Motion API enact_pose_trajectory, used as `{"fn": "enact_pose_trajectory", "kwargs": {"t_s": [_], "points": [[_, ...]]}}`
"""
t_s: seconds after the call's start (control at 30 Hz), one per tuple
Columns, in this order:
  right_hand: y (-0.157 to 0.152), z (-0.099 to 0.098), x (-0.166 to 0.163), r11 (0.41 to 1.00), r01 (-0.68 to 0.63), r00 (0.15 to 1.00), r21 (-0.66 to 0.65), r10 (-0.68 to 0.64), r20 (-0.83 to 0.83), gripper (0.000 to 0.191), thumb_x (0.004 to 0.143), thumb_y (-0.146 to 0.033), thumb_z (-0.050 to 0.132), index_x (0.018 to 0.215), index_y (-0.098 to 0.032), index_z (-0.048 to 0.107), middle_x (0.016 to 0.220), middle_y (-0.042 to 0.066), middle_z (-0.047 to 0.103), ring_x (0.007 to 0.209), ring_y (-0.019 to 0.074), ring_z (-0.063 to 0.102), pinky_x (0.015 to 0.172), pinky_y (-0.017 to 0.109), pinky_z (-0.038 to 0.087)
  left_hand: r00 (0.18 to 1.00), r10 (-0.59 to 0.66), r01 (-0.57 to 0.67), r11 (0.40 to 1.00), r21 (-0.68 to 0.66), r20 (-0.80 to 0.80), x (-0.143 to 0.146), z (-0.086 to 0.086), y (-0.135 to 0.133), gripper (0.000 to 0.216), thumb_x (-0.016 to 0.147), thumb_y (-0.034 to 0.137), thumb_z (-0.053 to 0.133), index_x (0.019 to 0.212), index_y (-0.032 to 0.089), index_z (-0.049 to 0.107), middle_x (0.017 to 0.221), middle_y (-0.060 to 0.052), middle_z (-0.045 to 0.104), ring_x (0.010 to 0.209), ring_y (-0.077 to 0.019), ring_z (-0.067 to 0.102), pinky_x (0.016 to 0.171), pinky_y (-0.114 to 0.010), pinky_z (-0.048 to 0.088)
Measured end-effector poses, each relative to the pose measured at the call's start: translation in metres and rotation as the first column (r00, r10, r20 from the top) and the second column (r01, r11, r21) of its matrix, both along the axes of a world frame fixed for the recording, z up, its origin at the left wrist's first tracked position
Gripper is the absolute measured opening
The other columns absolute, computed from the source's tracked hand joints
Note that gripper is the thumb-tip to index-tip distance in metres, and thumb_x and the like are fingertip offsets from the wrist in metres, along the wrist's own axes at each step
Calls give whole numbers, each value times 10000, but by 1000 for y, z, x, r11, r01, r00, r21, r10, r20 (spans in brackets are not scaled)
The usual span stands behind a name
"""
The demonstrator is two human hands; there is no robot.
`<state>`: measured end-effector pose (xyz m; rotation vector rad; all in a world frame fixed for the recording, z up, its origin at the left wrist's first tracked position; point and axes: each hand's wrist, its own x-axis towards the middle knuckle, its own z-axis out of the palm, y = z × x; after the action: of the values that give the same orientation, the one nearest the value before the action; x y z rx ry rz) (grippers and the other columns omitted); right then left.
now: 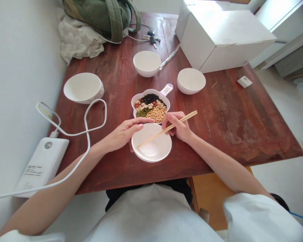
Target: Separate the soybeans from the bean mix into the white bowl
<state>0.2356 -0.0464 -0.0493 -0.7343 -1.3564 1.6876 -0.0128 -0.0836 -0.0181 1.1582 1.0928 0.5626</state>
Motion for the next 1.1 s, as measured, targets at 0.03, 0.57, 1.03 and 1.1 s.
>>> {"fn": "enact_pose_trajectory", "kwargs": {"t_s": [0.03, 0.57, 1.03, 1.1], "points": [[0, 1, 0, 1000, 2, 1000, 0, -2, 2, 541, 1001, -551, 646, 673, -132, 741, 482, 11, 631, 334, 51, 433, 341, 180, 250, 1000, 1, -1, 1000, -10, 10, -1, -1, -1, 546, 1015, 504, 654, 1493, 243, 696, 1190, -83, 818, 1049, -277, 760, 936, -381, 628], [-2, 5, 1, 994, 8, 999, 112, -14, 51, 527, 1025, -528, 627, 714, -123, 761, 516, 22, 668, 378, 70, 528, 379, 174, 384, 1000, 30, -30, 1000, 3, 4, -13, -1, -4, 615, 992, 568, 657, 1497, 221, 708, 1072, -100, 850, 972, -299, 790, 887, -406, 658], [0, 1, 1, 999, -3, 999, 41, 1, 40, 539, 1015, -565, 633, 722, -126, 747, 531, 26, 693, 369, 80, 562, 355, 172, 406, 993, -83, 90, 993, -82, 83, -22, 8, -2, 622, 1012, 502, 643, 1608, 335, 584, 1426, -117, 739, 885, -228, 772, 667, -288, 674], [1, 2, 2, 1000, -24, 999, 8, 24, 41, 544, 1006, -587, 639, 739, -125, 748, 544, 28, 706, 357, 88, 577, 323, 168, 393, 987, -132, 143, 981, -132, 89, -24, 8, -2, 656, 1041, 542, 601, 1666, 376, 488, 1408, -123, 743, 775, -187, 746, 569, -247, 636]]}}
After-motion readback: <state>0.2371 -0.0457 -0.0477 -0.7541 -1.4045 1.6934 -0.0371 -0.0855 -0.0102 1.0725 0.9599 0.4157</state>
